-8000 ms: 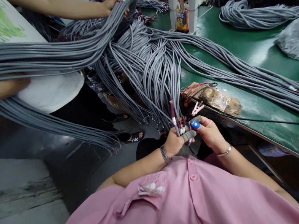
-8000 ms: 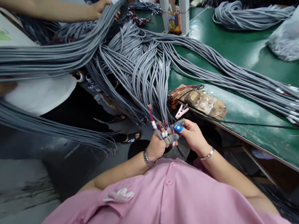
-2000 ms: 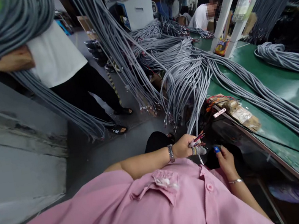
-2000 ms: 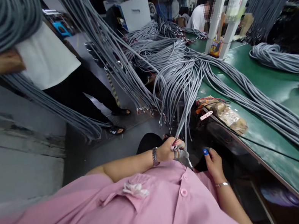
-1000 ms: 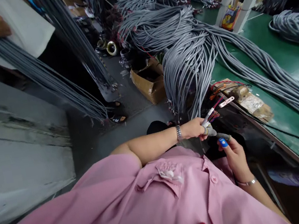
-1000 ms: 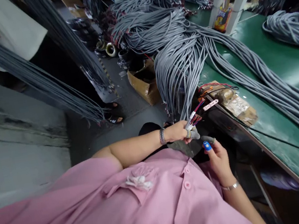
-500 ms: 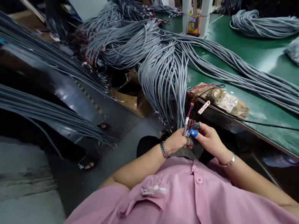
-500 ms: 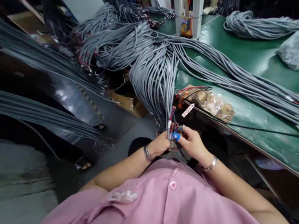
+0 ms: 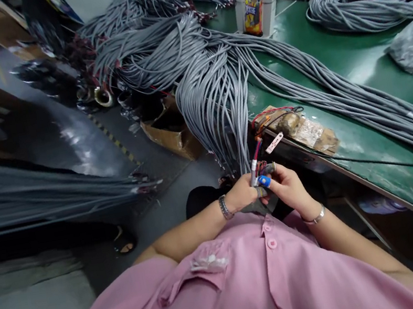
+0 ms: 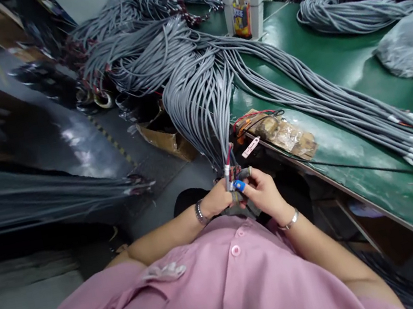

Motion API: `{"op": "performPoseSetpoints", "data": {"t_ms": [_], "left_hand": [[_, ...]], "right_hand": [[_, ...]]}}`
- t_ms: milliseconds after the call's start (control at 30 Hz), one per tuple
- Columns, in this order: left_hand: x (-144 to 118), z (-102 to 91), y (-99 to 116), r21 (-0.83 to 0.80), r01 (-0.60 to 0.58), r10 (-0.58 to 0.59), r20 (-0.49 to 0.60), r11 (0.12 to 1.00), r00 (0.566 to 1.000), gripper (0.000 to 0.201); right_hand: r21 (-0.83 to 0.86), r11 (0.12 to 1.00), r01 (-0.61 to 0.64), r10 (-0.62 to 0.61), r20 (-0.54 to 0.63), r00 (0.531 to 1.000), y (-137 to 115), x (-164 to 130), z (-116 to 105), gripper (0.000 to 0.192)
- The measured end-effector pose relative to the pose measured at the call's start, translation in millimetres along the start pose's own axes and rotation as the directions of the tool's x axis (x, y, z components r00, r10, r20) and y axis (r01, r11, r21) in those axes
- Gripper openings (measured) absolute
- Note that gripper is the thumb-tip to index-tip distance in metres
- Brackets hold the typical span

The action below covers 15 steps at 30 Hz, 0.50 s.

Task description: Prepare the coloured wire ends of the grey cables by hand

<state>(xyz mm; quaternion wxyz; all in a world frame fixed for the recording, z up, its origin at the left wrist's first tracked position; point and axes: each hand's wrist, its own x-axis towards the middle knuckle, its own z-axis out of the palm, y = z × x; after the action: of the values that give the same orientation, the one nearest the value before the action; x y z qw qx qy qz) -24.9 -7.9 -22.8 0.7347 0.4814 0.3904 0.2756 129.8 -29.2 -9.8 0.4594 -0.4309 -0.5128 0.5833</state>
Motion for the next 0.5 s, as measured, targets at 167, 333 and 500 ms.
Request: {"op": "performPoseSetpoints", "data": {"t_ms": [167, 333, 500], "left_hand": [[-4.9, 1.8, -4.3, 0.034, -0.018, 0.017, 0.015, 0.999, 1.000, 0.031], [-9.1, 1.2, -7.1, -0.112, -0.109, 0.099, -0.096, 0.988, 0.991, 0.033], [-10.7, 6.2, -0.9, 0.032, -0.149, 0.152, -0.112, 0.988, 0.982, 0.033]], "right_hand": [[0.083, 0.995, -0.057, 0.062, -0.067, 0.996, 6.5, -2.2, -1.3, 0.018], [0.102, 0.994, -0.045, 0.063, -0.179, 0.982, 11.2, -6.7, -4.1, 0.019], [0.029, 0.999, 0.026, -0.021, -0.147, 0.989, 6.6, -10.2, -2.3, 0.019]]}}
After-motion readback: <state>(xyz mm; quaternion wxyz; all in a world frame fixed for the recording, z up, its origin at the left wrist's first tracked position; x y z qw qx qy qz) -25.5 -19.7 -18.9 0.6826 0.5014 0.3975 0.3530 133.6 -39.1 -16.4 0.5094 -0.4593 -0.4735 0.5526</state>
